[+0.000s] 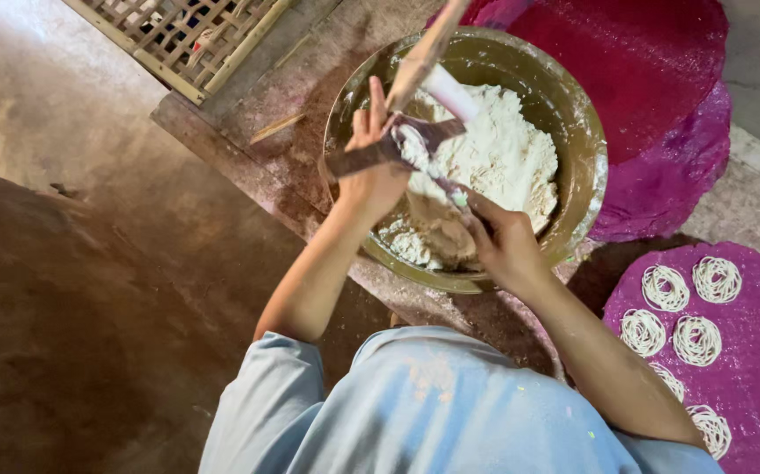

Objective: The person presses dough through a wooden hand-held noodle press, extruding noodle strands into round nests on a pink tray. They refill the press with dough from a large basin, squeeze the lever to extrude each nest, and arrange the nests on the tray, finally lifting the filled tray.

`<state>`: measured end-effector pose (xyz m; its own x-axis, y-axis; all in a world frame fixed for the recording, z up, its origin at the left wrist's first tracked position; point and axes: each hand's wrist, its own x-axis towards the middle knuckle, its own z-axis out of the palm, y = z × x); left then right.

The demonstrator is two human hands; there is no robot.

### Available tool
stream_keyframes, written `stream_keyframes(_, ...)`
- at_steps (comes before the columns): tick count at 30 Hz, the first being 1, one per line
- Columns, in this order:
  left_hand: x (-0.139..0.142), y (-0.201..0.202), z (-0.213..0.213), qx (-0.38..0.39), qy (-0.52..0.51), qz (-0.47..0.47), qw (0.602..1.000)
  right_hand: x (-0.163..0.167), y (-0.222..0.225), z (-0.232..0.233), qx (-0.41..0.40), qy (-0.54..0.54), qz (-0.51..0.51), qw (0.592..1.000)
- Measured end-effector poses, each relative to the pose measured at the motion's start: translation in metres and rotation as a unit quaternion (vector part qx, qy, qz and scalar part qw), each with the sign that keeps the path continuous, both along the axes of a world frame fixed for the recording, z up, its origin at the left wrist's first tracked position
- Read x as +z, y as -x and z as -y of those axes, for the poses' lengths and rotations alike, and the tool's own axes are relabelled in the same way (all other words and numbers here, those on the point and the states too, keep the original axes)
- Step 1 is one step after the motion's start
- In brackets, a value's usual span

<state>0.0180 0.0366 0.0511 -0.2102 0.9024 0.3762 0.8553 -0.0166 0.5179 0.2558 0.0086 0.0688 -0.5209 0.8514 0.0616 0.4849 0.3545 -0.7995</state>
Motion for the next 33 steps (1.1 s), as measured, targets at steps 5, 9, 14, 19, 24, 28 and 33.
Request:
stream_keyframes(5, -0.017, 0.050, -0.012, 0.063, -0.072, 0.185, 0.978, -0.011, -0.020, -0.007, 0.003, 0.237, 0.111, 0.965)
stream_keyframes(9, -0.028, 0.034, 0.000, -0.098, -0.109, 0.552, 0.821, 0.002, -0.019, -0.034, 0.142, 0.086, -0.031, 0.986)
stream_keyframes(14, -0.024, -0.083, 0.078, -0.205, 0.219, 0.769, 0.565, 0.042, -0.035, -0.025, 0.074, 0.101, -0.480, 0.868)
stream_keyframes(19, 0.022, -0.136, 0.111, -0.433, 0.215, 0.597, 0.640, 0.090, -0.093, 0.037, 0.091, 0.074, -0.560, 0.820)
stream_keyframes(24, 0.080, -0.140, 0.126, -0.463, 0.168, 0.270, 0.828, 0.130, -0.172, 0.085, 0.092, -0.170, -0.233, 0.953)
stream_keyframes(28, 0.089, -0.173, 0.135, -0.548, 0.198, 0.228, 0.780, 0.130, -0.193, 0.123, 0.166, -0.423, -0.119, 0.883)
stream_keyframes(33, 0.064, -0.210, 0.139, -0.640, 0.173, 0.371, 0.650, 0.117, -0.211, 0.157, 0.097, -0.337, -0.058, 0.935)
